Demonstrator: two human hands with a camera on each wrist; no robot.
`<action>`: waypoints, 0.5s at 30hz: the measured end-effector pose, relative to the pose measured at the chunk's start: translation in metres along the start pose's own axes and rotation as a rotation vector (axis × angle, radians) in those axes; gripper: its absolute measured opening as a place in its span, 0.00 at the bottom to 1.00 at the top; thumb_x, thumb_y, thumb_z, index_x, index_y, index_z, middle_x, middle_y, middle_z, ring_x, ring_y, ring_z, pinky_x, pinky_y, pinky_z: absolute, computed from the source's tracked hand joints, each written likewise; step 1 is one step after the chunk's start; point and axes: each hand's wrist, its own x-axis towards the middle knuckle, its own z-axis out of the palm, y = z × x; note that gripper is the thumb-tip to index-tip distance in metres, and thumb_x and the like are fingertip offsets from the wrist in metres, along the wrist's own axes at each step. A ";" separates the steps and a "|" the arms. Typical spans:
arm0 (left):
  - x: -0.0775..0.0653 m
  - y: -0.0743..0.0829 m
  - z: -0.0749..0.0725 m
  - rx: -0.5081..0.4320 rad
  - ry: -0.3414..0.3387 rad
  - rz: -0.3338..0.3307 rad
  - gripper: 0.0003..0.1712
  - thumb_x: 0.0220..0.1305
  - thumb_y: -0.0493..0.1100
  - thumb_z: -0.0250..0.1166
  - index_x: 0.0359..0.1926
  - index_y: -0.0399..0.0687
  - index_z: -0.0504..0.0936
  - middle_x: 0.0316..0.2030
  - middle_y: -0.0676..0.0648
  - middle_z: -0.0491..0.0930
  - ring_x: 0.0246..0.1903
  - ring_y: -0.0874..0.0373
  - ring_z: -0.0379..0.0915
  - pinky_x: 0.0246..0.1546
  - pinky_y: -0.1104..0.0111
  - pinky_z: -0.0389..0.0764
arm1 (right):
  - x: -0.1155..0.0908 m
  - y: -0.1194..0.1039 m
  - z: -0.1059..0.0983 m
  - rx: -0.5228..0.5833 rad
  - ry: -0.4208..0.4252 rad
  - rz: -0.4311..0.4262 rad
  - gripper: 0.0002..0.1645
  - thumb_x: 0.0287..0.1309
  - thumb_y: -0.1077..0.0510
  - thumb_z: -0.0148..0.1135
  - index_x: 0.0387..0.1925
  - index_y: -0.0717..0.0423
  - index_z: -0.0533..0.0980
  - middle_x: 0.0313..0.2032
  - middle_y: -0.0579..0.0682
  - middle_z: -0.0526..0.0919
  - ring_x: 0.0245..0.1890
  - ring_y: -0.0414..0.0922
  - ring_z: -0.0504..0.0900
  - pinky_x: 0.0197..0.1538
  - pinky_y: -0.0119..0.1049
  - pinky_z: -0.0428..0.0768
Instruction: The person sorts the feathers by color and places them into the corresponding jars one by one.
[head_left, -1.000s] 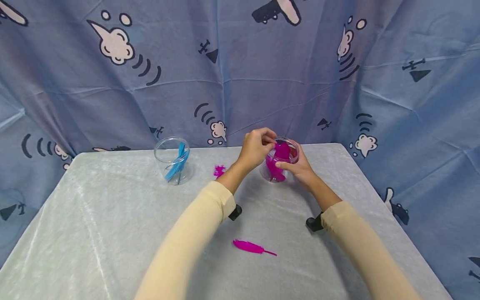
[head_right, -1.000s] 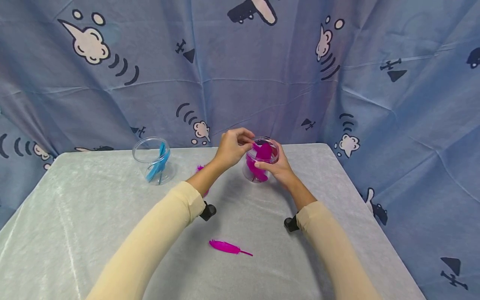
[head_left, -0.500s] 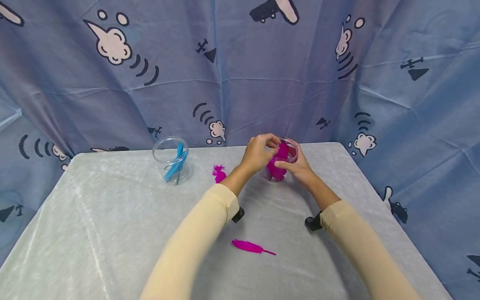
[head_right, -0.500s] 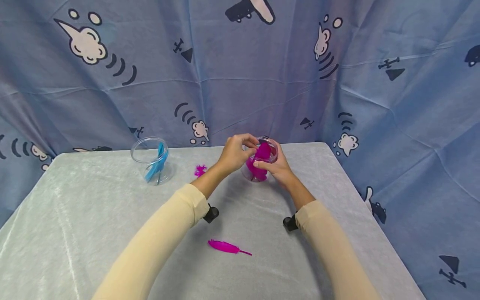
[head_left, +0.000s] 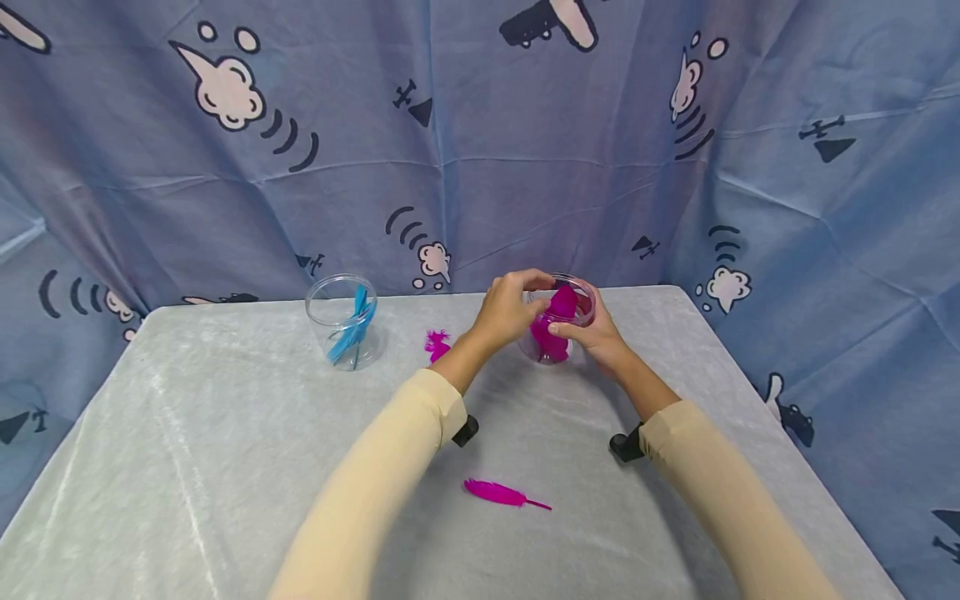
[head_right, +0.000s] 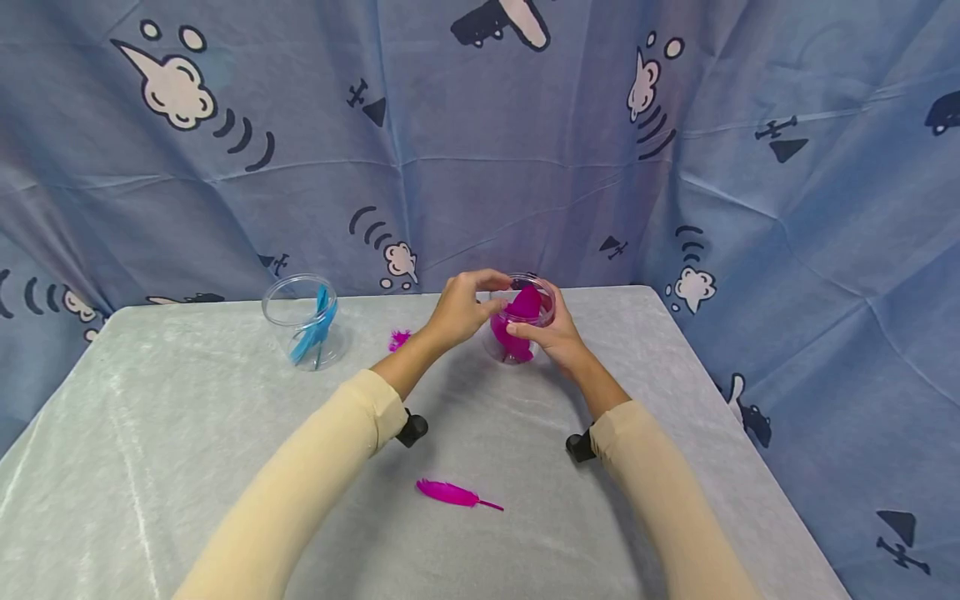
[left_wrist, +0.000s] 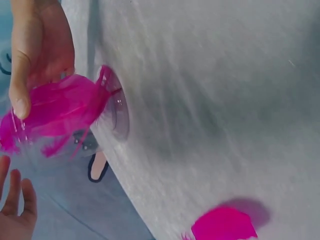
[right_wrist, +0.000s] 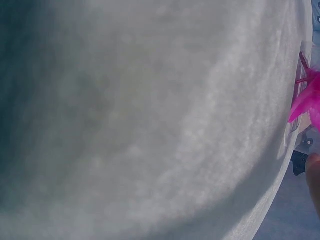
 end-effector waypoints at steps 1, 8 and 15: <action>-0.001 -0.001 -0.003 -0.002 -0.001 0.008 0.17 0.63 0.35 0.69 0.54 0.42 0.84 0.50 0.47 0.85 0.55 0.56 0.77 0.60 0.63 0.73 | 0.000 0.000 0.000 -0.002 0.002 0.004 0.52 0.61 0.64 0.66 0.77 0.48 0.45 0.70 0.56 0.61 0.68 0.50 0.63 0.69 0.40 0.67; -0.014 -0.005 -0.022 -0.026 -0.075 0.055 0.19 0.63 0.37 0.70 0.55 0.42 0.82 0.50 0.45 0.84 0.51 0.51 0.78 0.52 0.65 0.78 | -0.001 -0.003 0.000 -0.018 0.017 0.022 0.53 0.60 0.63 0.68 0.77 0.47 0.45 0.71 0.57 0.60 0.69 0.53 0.62 0.70 0.45 0.66; -0.026 -0.010 -0.033 -0.101 -0.146 0.083 0.21 0.62 0.34 0.70 0.57 0.40 0.81 0.52 0.42 0.83 0.51 0.47 0.79 0.51 0.63 0.81 | -0.003 -0.007 0.001 -0.033 0.016 0.069 0.56 0.60 0.61 0.69 0.78 0.45 0.43 0.73 0.57 0.57 0.71 0.54 0.59 0.71 0.50 0.63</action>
